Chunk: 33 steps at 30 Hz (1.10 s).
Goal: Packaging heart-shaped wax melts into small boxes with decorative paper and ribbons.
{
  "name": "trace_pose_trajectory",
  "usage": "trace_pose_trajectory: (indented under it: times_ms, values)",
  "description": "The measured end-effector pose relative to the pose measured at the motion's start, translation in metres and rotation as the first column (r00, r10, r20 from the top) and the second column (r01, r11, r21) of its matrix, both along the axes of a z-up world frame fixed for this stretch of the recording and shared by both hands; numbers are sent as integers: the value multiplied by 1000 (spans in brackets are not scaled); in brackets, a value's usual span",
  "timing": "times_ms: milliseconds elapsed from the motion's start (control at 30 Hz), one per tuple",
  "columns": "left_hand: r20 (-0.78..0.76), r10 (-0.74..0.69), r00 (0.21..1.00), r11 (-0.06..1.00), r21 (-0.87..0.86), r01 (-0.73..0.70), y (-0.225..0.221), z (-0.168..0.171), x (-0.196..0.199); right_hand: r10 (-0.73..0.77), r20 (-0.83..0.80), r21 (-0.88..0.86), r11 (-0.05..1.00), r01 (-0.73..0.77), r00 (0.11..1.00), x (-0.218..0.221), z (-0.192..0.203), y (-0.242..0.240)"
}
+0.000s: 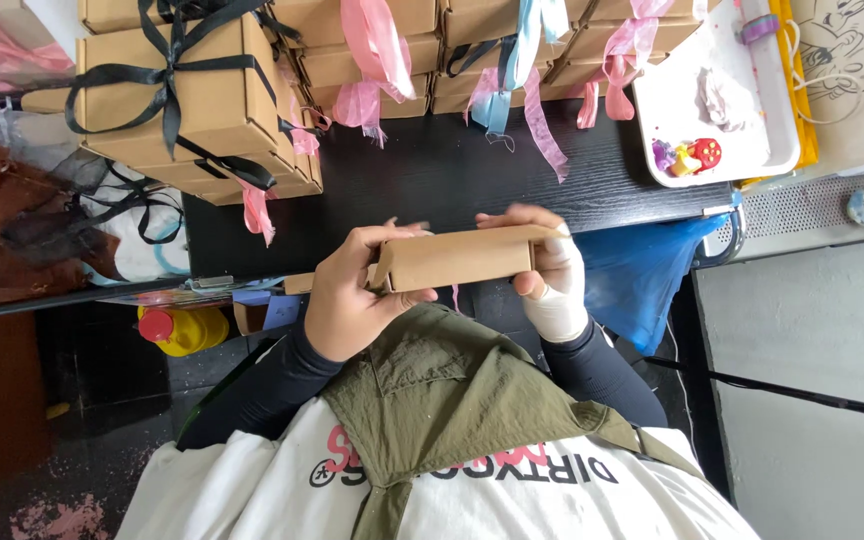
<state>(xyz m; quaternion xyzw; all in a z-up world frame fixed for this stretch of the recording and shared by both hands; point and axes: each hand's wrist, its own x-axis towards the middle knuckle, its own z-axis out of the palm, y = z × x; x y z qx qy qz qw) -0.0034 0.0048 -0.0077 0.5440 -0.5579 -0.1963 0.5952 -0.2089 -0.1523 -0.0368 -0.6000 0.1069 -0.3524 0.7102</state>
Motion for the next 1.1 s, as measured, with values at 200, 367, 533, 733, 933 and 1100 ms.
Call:
trace_pose_trajectory:
  times_ms: [200,367,533,733,933,1100]
  values:
    - [175,23,984,995,91,-39,2,1,4,-29,-207,-200,980,-13,978,-8,15,-6]
    - [173,-28,984,995,104,10,4,6,8,-210,-325,-628,777,-44,922,-9,21,-8]
    - [36,11,999,997,80,-14,12,10,6,-126,-205,-622,782,-30,971,-6,37,-4]
    - [-194,-115,974,986,-143,88,8,-7,3,40,19,-420,907,-28,999,-4,16,-4]
    - [400,113,909,984,-172,-47,-3,-28,18,-79,-98,-761,649,-24,992,9,9,-20]
    - [594,192,781,980,-151,-126,-3,-64,22,-263,-247,-923,358,-143,933,18,-21,-19]
